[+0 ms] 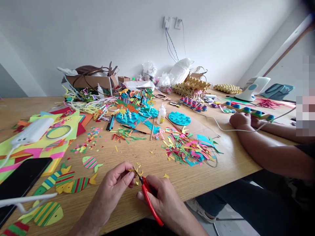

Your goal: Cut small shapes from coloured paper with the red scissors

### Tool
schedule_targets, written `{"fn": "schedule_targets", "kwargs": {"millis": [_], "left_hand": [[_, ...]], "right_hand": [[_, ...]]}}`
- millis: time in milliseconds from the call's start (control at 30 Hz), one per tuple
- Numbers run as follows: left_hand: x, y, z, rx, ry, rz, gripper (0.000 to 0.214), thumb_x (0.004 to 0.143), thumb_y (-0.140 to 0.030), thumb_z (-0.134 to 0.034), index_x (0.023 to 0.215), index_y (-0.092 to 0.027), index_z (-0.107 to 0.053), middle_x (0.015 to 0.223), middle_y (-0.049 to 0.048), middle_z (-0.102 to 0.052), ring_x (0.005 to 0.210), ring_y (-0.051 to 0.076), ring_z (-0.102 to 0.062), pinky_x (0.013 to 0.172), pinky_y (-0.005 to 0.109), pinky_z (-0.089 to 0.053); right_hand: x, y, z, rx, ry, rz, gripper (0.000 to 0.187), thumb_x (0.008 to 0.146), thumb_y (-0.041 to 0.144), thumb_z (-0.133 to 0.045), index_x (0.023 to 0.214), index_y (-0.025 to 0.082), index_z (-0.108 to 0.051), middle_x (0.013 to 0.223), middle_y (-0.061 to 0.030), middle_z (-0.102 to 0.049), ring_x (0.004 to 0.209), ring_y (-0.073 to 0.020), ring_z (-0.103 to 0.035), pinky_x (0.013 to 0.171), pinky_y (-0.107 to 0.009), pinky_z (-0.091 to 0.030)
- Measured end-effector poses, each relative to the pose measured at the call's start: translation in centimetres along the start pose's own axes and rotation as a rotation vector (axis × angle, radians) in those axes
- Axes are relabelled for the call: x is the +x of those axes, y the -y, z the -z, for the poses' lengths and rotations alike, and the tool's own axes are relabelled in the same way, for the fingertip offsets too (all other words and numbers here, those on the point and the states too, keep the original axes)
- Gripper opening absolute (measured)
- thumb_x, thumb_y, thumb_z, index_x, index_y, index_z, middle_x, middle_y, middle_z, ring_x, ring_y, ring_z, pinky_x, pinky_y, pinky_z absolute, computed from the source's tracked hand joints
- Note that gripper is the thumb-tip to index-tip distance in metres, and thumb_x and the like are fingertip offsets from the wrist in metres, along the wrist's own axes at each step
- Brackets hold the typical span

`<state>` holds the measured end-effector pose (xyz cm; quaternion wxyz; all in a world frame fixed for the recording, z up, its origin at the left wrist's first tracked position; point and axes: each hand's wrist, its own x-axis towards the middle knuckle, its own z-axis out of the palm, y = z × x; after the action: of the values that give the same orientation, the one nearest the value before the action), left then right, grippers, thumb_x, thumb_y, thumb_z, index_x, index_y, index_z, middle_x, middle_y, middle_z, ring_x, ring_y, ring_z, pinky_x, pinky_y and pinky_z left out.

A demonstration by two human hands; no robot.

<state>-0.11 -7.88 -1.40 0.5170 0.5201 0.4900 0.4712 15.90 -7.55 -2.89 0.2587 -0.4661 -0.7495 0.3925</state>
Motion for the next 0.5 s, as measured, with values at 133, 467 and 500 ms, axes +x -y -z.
{"fn": "schedule_targets", "kwargs": {"millis": [133,467,500], "left_hand": [[0.03,-0.03,0.09,0.019,0.032,-0.009,0.015,0.079,-0.026,-0.054,0.069,-0.018,-0.061,0.060,-0.0022,-0.053,0.060,0.014,-0.048,0.059,0.023,-0.041],[0.21,-0.07,0.15,0.035,0.020,0.005,0.014,0.078,-0.027,-0.054,0.071,-0.018,-0.062,0.060,-0.0024,-0.052,0.061,0.014,-0.048,0.059,0.023,-0.041],[0.16,-0.03,0.17,0.036,0.019,0.005,0.014,0.078,-0.027,-0.053,0.072,-0.018,-0.061,0.061,-0.0025,-0.052,0.061,0.014,-0.048,0.060,0.023,-0.041]], "right_hand": [[0.06,-0.26,-0.05,0.014,0.001,-0.011,0.037,0.079,0.043,-0.056,0.056,0.018,-0.040,0.050,0.0075,-0.033,0.048,-0.0069,-0.027,0.043,-0.019,-0.020],[-0.14,-0.20,0.30,0.058,0.008,-0.027,0.042,0.079,0.049,-0.055,0.057,0.018,-0.037,0.052,0.0072,-0.029,0.048,-0.0071,-0.025,0.043,-0.020,-0.017],[-0.18,-0.12,0.36,0.060,0.008,-0.029,0.042,0.079,0.049,-0.055,0.057,0.018,-0.037,0.052,0.0072,-0.028,0.049,-0.0072,-0.024,0.043,-0.020,-0.017]]}}
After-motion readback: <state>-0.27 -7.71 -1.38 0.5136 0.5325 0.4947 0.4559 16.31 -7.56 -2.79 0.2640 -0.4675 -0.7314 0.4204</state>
